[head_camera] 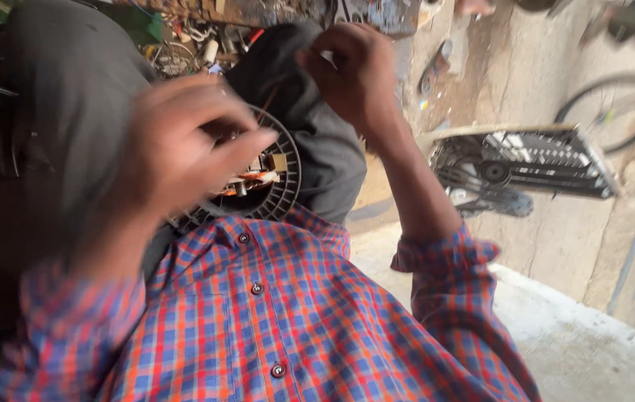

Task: The person sits on the ground with a motor armature resting on their lap and winds copper wire around its slots by hand, repeatedly pulling and guiding the wire to build up coil windings while turning the armature as they work.

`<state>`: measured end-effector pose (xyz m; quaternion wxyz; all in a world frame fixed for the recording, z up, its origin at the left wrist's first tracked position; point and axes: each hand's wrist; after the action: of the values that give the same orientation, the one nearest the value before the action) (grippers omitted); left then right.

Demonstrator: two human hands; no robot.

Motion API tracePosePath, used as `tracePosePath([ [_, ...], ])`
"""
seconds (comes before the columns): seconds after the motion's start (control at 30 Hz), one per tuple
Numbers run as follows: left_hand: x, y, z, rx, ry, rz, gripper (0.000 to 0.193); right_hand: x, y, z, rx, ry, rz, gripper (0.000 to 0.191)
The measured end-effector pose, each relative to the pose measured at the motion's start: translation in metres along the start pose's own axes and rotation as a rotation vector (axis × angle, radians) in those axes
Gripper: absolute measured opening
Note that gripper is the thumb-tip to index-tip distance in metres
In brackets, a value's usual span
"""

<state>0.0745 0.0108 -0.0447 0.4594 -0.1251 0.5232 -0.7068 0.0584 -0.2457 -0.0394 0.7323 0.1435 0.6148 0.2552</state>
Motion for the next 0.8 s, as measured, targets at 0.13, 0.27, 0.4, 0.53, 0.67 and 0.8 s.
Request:
tracePosePath([
  [0.13,-0.005,0.050,0.030,-0.112,0.277,0.206,0.026,-0.020,0.027,-0.033,-0.251,0.149,-0.099,0.017],
  [0.27,-0.023,0.045,0.025,-0.304,0.428,0.096,0.020,-0.006,0.076,-0.076,-0.533,0.526,0.009,0.011],
  [0.4,-0.023,-0.003,-0.017,-0.141,0.104,0.049,0.017,-0.029,0.106,-0.073,-0.625,0.813,0.122,0.017],
  [0.53,0.007,-0.019,-0.072,0.116,0.165,0.208,0.026,-0.034,0.087,-0.026,-0.724,0.524,0.190,0.013],
  [0.67,0.018,-0.018,-0.089,0.171,-0.005,0.476,0.019,0.022,0.038,0.014,-0.420,0.341,0.429,0.013],
  [0.8,0.001,-0.029,-0.045,-0.106,-0.321,-0.025,0.009,0.031,0.016,0.030,-0.087,0.117,0.283,0.012],
])
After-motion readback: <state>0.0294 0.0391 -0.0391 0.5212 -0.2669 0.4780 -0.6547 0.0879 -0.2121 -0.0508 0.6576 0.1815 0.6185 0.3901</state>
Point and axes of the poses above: each hand's wrist, its own z-axis towards the middle knuckle, its own x-axis out of the palm, y = z × x, and after that the axes turned 4 degrees about y, right-handed
